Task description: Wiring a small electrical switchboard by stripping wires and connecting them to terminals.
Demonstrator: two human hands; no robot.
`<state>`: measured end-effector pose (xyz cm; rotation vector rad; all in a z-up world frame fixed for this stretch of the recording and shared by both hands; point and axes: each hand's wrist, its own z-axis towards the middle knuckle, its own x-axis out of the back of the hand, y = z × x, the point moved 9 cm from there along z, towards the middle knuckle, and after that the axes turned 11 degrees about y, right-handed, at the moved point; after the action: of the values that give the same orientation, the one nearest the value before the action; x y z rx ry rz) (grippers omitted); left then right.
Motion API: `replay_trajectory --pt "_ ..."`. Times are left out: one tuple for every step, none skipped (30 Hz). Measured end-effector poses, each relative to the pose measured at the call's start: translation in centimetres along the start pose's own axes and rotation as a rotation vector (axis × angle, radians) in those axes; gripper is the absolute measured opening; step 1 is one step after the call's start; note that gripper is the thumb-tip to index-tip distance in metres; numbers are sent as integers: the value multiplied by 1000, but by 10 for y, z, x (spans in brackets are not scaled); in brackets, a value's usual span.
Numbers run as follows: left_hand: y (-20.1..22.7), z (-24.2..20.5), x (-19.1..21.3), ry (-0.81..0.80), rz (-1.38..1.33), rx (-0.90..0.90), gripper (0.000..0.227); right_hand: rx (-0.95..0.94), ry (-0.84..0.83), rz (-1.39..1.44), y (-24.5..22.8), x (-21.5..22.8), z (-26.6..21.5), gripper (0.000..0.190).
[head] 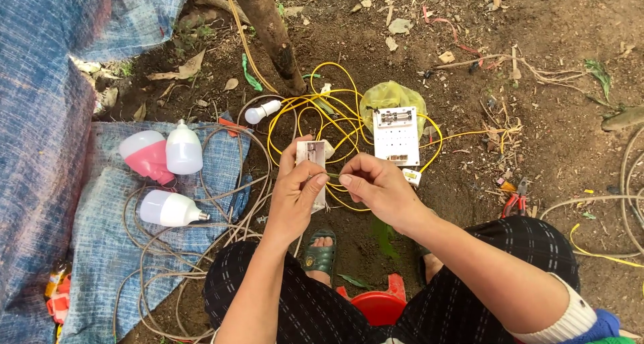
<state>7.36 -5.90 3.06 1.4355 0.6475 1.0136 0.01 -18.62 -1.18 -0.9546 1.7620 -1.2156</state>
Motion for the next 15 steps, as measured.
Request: replay_trajectory --pt "2 1 1 9 40 -5 21 38 25 -57 -8 2 -1 12" --pt "5 2 3 20 80 -8 20 75 48 -114 -16 3 -2 10" --pt "15 6 3 21 80 -7 20 75 47 -115 -21 3 -3 10" --pt "13 9 13 118 98 145 15 60 82 -134 -25 7 -4 10" --pt "10 10 23 214 117 297 32 45 117 -153 -28 11 -5 10" --pt "-2 10 29 215 117 297 32 46 115 -153 -31 15 -2 10" --pt "-4 13 35 217 110 186 14 37 132 -170 -33 20 2 11" --pt "-5 16 41 218 102 72 18 29 151 -186 -35 26 5 12" --pt "-8 12 37 218 103 70 18 31 151 -185 -39 24 4 12" --pt "-16 7 31 206 41 115 21 2 146 -194 -40 23 2 14" --pt "-24 2 26 194 -21 161 25 -28 142 -202 -41 21 0 18" --pt "-41 0 23 192 -21 162 25 -30 143 -202 -42 17 -2 18" --pt "-52 -1 24 222 -81 101 24 -64 103 -268 -39 10 -5 23" --pt "-64 -3 25 254 -140 38 25 -96 62 -335 -37 2 -7 28" --pt "-53 -3 18 254 -141 39 25 -97 62 -335 -34 -1 -8 28"
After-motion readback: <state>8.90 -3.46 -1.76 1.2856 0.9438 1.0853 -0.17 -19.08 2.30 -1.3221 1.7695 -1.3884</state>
